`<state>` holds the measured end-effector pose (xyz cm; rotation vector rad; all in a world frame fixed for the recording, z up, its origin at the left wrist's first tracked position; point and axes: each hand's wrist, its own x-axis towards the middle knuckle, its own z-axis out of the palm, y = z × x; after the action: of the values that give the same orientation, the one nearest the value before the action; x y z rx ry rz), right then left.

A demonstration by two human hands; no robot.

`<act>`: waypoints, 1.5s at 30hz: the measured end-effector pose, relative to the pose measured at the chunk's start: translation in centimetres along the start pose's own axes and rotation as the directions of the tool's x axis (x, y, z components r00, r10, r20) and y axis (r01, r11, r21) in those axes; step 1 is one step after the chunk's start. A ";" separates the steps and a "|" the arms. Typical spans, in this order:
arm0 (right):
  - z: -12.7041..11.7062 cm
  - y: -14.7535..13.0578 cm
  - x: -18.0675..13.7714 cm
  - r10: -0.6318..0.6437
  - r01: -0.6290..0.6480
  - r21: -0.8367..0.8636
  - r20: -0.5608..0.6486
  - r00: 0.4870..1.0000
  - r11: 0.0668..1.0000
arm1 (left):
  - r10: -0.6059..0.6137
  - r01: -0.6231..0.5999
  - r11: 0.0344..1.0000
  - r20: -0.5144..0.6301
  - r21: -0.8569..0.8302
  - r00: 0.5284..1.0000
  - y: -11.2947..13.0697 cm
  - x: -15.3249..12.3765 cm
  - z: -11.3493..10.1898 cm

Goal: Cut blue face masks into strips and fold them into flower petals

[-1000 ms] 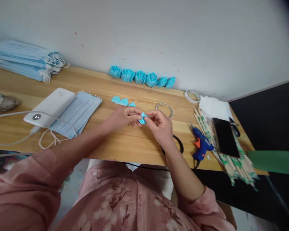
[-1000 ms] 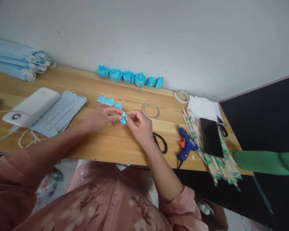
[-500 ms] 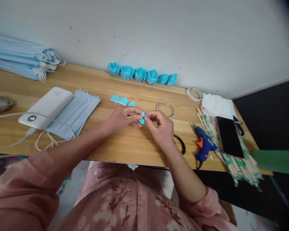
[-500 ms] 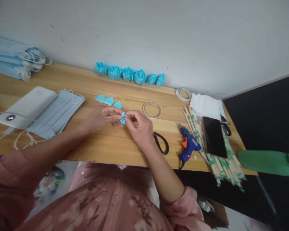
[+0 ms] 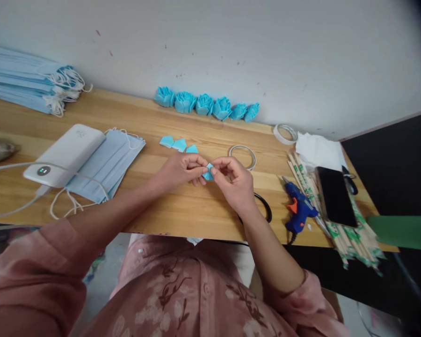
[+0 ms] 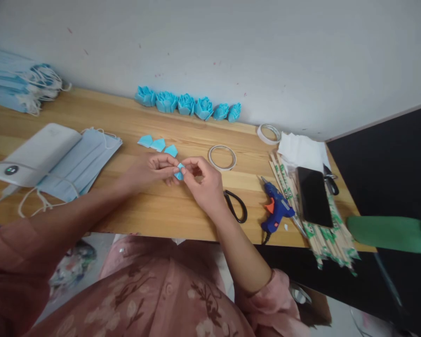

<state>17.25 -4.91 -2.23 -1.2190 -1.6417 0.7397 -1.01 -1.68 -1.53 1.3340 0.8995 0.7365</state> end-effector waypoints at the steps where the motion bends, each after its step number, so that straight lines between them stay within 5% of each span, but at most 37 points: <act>1: 0.0 0.1 0.0 0.002 -0.002 -0.005 0.002 1.000 1.000 | 0.004 -0.004 1.000 0.008 0.000 1.000 -0.1 0.0 0.0; 23: 0.2 0.2 0.0 -0.002 0.002 -0.013 -0.037 0.999 1.000 | 0.008 -0.006 0.993 0.016 -0.118 1.000 -0.3 0.2 0.0; 33: 0.2 0.2 0.0 -0.047 0.046 -0.034 -0.041 0.998 0.998 | 0.017 -0.018 0.998 -0.017 -0.057 1.000 -0.3 0.1 0.0; 45: 0.4 0.5 0.3 0.030 -0.029 -0.007 0.089 0.996 1.000 | 0.132 -0.118 0.984 -0.101 0.130 0.986 -0.4 -0.1 0.1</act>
<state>17.04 -4.49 -2.70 -1.2323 -1.7028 0.8183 -0.96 -1.84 -1.91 1.4814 0.9674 0.8697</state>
